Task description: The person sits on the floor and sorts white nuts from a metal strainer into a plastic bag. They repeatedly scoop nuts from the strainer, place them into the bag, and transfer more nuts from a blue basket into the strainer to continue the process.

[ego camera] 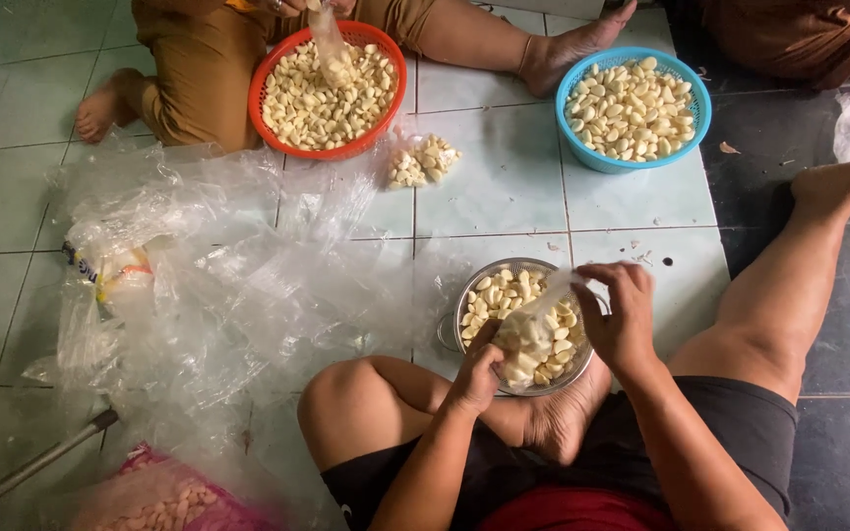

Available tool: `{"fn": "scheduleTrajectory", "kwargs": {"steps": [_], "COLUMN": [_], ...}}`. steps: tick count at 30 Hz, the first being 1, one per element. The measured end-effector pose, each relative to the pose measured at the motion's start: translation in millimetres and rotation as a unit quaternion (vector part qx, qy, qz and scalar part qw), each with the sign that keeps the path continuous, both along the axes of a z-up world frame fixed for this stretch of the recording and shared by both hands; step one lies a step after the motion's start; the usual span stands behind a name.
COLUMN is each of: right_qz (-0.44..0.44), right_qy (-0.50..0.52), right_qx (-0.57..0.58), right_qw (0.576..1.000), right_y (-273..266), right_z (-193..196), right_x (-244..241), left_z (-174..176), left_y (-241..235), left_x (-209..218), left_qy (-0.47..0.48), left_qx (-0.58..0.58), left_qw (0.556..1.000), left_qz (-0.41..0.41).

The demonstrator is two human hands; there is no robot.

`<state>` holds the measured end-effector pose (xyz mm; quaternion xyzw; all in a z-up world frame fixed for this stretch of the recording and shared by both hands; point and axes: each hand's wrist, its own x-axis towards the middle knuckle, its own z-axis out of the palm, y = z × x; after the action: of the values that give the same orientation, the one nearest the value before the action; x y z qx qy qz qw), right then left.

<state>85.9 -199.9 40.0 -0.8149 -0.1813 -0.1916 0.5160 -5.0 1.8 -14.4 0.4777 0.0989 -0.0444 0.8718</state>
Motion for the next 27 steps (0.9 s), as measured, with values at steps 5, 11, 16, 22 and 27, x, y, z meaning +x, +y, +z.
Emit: {"fn": "scheduleTrajectory", "kwargs": {"steps": [5,11,16,22,27], "right_qz": [-0.034,0.232,0.204,0.243,0.340], "right_qy": [0.039,0.419,0.486,0.483,0.409], "right_qx": [-0.025,0.127,0.066,0.061,0.387], "right_qw": [0.998,0.869,0.847,0.839,0.753], "right_y": [9,39,10,-33,-17], "right_z": [5,24,27,28,-44], "right_x": [-23,-55,-40,-17,-39], "left_z": [52,50,55,57,53], "left_y": [-8,-16,-9,-15,-29], "left_x": [-6,-6,-5,-3,5], "left_qy": [-0.016,-0.078,-0.116,0.051,0.058], "left_qx": [0.047,0.095,0.067,-0.027,-0.219], "left_qw": [0.999,0.991,0.991,0.998,0.974], "left_qz": [-0.003,0.044,-0.010,0.035,0.029]}}
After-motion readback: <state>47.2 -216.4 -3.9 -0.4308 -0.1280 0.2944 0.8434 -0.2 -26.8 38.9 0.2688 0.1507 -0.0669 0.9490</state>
